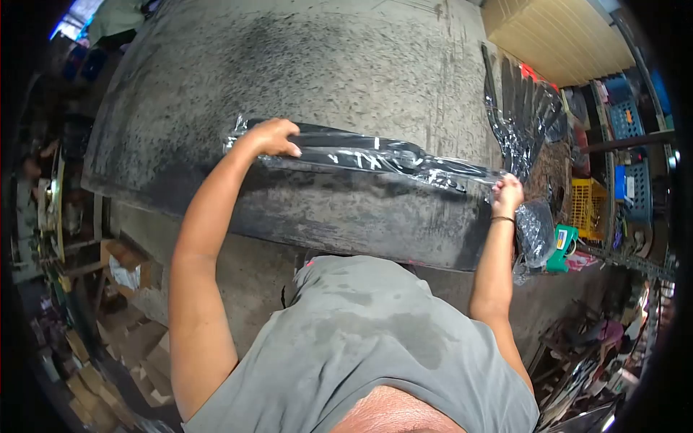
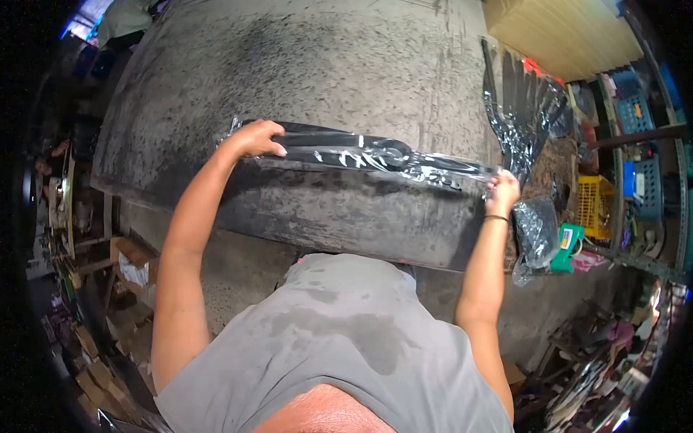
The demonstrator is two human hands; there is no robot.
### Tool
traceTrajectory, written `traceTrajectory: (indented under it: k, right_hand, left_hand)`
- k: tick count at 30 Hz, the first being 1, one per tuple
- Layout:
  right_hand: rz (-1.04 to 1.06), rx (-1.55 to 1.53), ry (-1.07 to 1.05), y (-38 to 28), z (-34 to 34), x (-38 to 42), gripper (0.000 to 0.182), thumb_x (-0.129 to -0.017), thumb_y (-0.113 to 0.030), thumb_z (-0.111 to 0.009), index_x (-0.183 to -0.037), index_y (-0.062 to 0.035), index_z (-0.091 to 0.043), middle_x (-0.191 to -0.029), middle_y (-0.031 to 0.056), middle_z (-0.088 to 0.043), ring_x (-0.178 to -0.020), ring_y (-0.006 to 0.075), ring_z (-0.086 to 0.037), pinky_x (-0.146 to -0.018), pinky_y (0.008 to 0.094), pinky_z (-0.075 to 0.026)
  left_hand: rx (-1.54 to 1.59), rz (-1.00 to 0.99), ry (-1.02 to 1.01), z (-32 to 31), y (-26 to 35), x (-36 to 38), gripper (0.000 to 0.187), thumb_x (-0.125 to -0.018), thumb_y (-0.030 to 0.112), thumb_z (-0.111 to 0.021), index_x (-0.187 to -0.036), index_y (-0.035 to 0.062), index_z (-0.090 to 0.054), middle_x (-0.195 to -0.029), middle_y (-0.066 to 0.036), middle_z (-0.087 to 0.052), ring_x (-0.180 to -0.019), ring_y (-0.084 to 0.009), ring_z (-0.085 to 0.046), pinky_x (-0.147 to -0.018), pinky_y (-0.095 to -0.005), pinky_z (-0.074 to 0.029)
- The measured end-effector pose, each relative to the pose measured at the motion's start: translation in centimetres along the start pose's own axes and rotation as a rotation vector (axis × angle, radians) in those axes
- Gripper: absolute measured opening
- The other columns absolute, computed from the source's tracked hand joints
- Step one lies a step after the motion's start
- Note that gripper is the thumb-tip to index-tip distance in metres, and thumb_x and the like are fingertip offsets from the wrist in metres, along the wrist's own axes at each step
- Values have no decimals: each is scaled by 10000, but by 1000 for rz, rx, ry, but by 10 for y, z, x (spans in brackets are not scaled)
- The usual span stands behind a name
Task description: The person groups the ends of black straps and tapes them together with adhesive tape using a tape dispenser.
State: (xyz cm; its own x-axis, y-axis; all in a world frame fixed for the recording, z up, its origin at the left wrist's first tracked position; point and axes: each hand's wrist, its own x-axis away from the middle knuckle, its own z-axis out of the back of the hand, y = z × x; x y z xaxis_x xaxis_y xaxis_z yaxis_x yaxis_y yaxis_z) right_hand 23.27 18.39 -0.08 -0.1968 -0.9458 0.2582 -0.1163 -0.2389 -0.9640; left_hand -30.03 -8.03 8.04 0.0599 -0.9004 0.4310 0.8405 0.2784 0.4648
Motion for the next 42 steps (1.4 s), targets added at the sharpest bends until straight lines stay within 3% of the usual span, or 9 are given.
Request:
traceTrajectory:
  k: [4, 6, 15, 17, 19, 23, 25, 29, 42]
  right_hand:
    - [-65, 40, 67, 33, -39, 5, 48, -903, -58, -537, -950, -51, -529, -707, 27, -534, -522, 105, -504, -412, 230, -435]
    - [-54, 111, 72, 38, -48, 3, 43, -902, -59, -534, -943, -48, -525, -704, 27, -533, -514, 99, -503, -402, 230, -436]
    - [-114, 351, 196, 81, -42, 2, 101, -878, -120, -605, -905, -30, -569, -691, 53, -570, -524, 158, -537, -457, 304, -466]
    - [472, 929, 231, 84, -25, 13, 205, -854, -170, -637, -943, 6, -580, -739, 91, -596, -651, 217, -579, -636, 365, -494]
    - [504, 900, 79, 58, -15, 53, 246, -852, -226, -644, -905, 9, -597, -763, 121, -608, -717, 217, -584, -710, 368, -471]
    - [-147, 770, -659, 31, 27, 180, 339, -884, -354, -635, -721, -57, -648, -644, -1, -602, -593, 77, -528, -538, 260, -444]
    - [-620, 688, -902, 41, 38, 239, 383, -902, -390, -593, -876, -27, -712, -798, 51, -680, -744, 130, -600, -696, 307, -492]
    - [-665, 647, -761, 76, 35, 293, 580, -907, -530, -529, -1043, 15, -677, -1122, 135, -625, -1091, 242, -559, -932, 337, -417]
    - [-397, 340, -637, 46, 72, 306, 573, -906, -575, -503, -912, -25, -663, -857, 71, -621, -875, 162, -548, -818, 317, -433]
  left_hand:
    - [-93, 217, -9, 9, -28, -34, 527, -667, 353, -792, -1065, 41, -643, -1024, -189, -660, -1008, -350, -616, -830, -426, -472]
    - [-114, 329, -64, 3, -36, -46, 586, -684, 378, -791, -1178, 116, -618, -1200, -133, -617, -1174, -321, -538, -1047, -551, -281]
    - [-185, 308, -58, -33, -54, -57, 593, -623, 372, -809, -1100, 71, -625, -1206, -173, -588, -1127, -349, -530, -965, -484, -341]
    - [-285, 79, 311, -41, -45, -41, 612, -643, 359, -798, -1143, 72, -593, -1271, -153, -533, -1156, -332, -499, -974, -478, -339]
    - [-254, -7, 422, -59, -39, -37, 621, -671, 331, -783, -1188, 72, -556, -1297, -151, -488, -1191, -339, -458, -996, -470, -339]
    - [126, -231, 612, -100, 10, -31, 465, -722, 248, -753, -1120, 62, -599, -1232, -159, -522, -1150, -357, -486, -957, -445, -403]
    - [217, -338, 554, -125, 41, -33, 436, -737, 246, -742, -1103, 49, -611, -1219, -167, -532, -1143, -360, -498, -970, -443, -405]
    - [114, -379, 598, -155, 99, -53, 637, -782, 319, -706, -1318, 61, -477, -1371, -200, -423, -1305, -373, -356, -1081, -505, -263]
    - [-165, -233, 563, -193, 131, -69, 772, -837, 390, -636, -1448, 71, -288, -1501, -219, -229, -1398, -407, -167, -1103, -592, -101]
